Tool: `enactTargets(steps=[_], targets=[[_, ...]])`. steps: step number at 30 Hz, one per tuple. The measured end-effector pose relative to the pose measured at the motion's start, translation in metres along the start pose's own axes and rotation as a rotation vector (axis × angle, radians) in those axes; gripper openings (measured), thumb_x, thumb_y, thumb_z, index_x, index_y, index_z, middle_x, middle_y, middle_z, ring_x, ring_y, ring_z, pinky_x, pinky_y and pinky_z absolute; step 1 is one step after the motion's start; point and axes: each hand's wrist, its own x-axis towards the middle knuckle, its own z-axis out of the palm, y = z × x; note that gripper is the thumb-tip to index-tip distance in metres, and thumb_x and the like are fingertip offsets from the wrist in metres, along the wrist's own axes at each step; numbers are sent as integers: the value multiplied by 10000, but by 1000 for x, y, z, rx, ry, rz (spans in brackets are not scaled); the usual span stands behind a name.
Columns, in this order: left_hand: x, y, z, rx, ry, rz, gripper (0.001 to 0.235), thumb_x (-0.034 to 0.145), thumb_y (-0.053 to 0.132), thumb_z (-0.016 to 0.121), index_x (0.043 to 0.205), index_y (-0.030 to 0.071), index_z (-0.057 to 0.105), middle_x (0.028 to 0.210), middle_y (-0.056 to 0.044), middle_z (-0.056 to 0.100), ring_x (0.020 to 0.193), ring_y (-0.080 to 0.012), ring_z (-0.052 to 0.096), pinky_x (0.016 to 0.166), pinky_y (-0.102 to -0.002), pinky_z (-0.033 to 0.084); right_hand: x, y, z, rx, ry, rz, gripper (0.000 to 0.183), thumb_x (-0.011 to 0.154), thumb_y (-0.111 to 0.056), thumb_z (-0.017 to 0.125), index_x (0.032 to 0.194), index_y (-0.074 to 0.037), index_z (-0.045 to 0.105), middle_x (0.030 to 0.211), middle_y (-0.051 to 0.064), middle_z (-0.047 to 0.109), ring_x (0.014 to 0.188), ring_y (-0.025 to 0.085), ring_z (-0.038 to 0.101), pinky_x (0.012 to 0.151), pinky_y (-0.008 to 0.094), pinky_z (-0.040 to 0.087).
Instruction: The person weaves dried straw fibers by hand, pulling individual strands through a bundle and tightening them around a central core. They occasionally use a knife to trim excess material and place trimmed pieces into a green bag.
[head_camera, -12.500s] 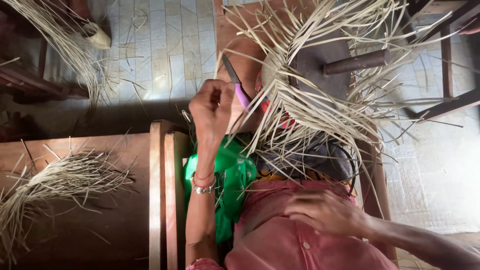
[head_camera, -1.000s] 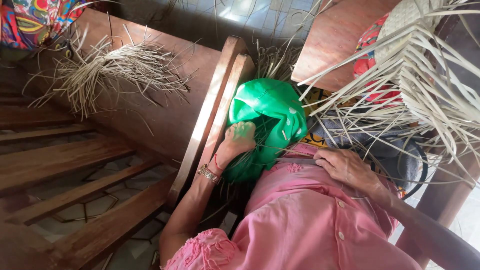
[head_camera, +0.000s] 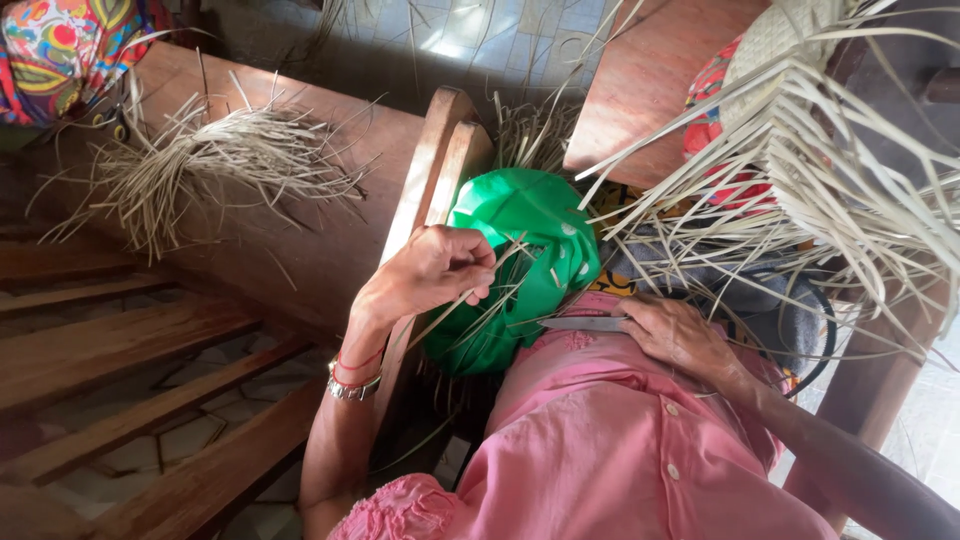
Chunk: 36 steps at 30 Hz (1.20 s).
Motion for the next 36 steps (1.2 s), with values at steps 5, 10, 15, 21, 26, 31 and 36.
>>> enactTargets(steps=[5,10,15,21,26,31,36], targets=[[8,-1,10,75,-53,-7,50,706,103,578,729,116,620,586,-70,639,609,-204,613,639,-333,479,-7,2,-2,-4,32,-15,232,810,-220,466,1023,-157,531,841,152,622,831,350,597,714,467,479],[31,-30,37,517,-48,-191,64,719,256,593,706,193,594,676,-48,617,726,-282,616,678,-389,480,0,27,28,-72,45,-46,292,809,-258,475,1096,-221,503,903,91,619,874,300,592,749,422,474],[48,-80,83,982,172,-2,102,696,152,459,733,105,541,657,-90,523,651,-318,555,559,-423,417,-3,25,25,-31,119,-106,230,823,-248,456,1034,-182,518,859,102,591,813,301,569,706,415,445],[44,5,85,732,422,315,149,779,265,526,861,149,482,759,-56,535,585,-241,533,502,-370,401,-8,23,33,-235,326,-298,263,756,-57,441,1009,-109,493,1047,122,471,922,260,477,756,404,388],[80,109,71,-86,318,461,123,828,161,517,901,68,550,720,-11,578,590,-62,490,506,-222,404,-50,-63,-74,-575,495,-469,61,815,-72,461,867,-69,494,879,79,474,754,200,478,721,320,411],[141,137,78,-497,556,392,232,824,314,468,792,84,462,596,15,482,449,-66,438,416,-225,385,-65,-112,-171,-526,866,-567,326,756,54,505,1077,-2,523,1048,109,515,905,232,528,790,339,458],[176,137,84,-587,569,417,206,795,287,529,778,83,515,610,20,445,557,-68,400,464,-221,340,-30,-74,-212,-905,1065,-286,171,779,-53,581,949,-47,582,966,123,556,881,229,542,814,339,387]])
